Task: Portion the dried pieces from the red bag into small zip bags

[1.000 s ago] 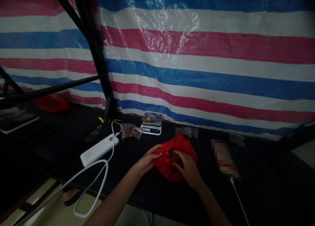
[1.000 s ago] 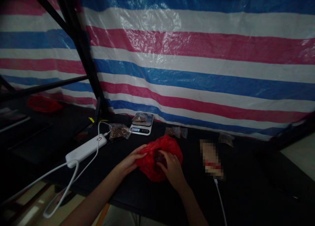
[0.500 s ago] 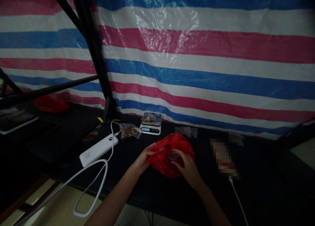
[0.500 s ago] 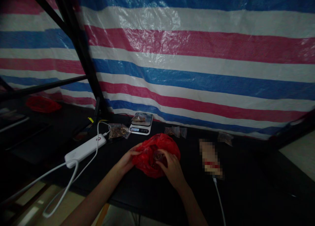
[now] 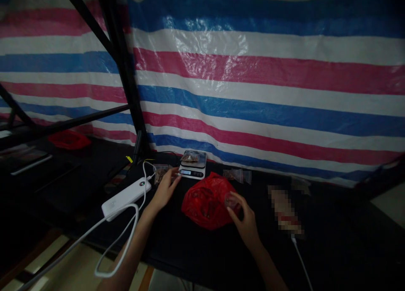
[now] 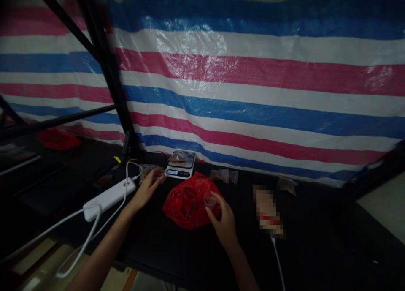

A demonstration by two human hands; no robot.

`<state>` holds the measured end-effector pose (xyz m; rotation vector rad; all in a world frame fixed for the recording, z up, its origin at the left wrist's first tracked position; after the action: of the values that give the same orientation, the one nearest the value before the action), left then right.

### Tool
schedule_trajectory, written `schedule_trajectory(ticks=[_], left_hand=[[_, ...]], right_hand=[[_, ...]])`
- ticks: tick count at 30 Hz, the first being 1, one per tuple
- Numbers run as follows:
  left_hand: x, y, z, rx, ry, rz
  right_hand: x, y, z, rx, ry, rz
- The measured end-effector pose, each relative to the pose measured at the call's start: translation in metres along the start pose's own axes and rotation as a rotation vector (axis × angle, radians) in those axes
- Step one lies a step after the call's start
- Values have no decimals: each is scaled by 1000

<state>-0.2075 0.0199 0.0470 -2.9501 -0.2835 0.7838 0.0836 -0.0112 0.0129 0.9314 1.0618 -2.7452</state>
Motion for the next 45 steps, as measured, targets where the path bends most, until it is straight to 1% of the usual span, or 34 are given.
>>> schedule_trajectory(ticks=[1, 2, 4, 5, 6, 8, 9, 11, 13, 16, 18, 20, 22, 25, 26, 28, 31, 35, 41, 45], left_hand=[[-5, -15, -7, 71, -85, -13], [-6, -32, -14, 152, -168, -3], [-1, -67, -29, 283, -290, 55], [5, -85, -34, 309, -333, 98], [12, -102, -36, 293, -382, 151], [27, -132, -36, 211, -455, 283], [33, -143, -34, 183, -461, 311], [42, -160, -28, 143, -446, 356], [45, -167, -22, 123, -403, 387], [43, -164, -18, 122, -294, 420], [39, -156, -21, 142, -193, 420], [37, -147, -28, 166, -94, 419], [37, -138, -36, 173, 114, 464], [44, -126, -43, 117, 612, 570], [47, -123, -43, 86, 742, 594], [54, -117, -44, 39, 854, 616], [60, -112, -46, 23, 858, 655], [61, -111, -51, 42, 843, 710], [56, -109, -54, 48, 716, 684], [56, -107, -53, 61, 686, 661]], right_hand=[[-1, 0, 0, -5, 3, -16], [-1, 0, 0, -7, 7, -29], [-1, -1, -1, -5, 12, -51], [0, -1, -2, 0, 12, -66], [1, -1, -3, 6, 11, -82], [3, 0, -7, 22, 6, -117], [3, 0, -9, 33, 2, -129], [2, 0, -14, 49, -8, -134], [-2, -3, -19, 48, -20, -113], [-14, -21, -19, 25, -26, -54], [-23, -44, -14, 9, -25, -7], [-30, -73, -6, -16, -40, 37], [-34, -106, 3, -53, -45, 53], [-29, -150, 12, -134, -14, 38], [-26, -162, 13, -157, -6, 33], [-18, -179, 14, -189, -2, 21], [-9, -192, 14, -228, 22, 48], [-9, -198, 21, -352, 182, 144], [-16, -205, 38, -543, 485, 302], [-13, -207, 51, -633, 684, 401]])
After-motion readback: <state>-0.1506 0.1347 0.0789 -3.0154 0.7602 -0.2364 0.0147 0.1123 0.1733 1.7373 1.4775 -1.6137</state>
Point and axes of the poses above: each hand's wrist, its own y-axis away from the middle knuckle, its own x-axis out of the palm, z = x × y, the point moved 2 cm from there along -y, towards the middle knuckle, and after that the axes turned 13 degrees about -x, right-handed, at the moved point
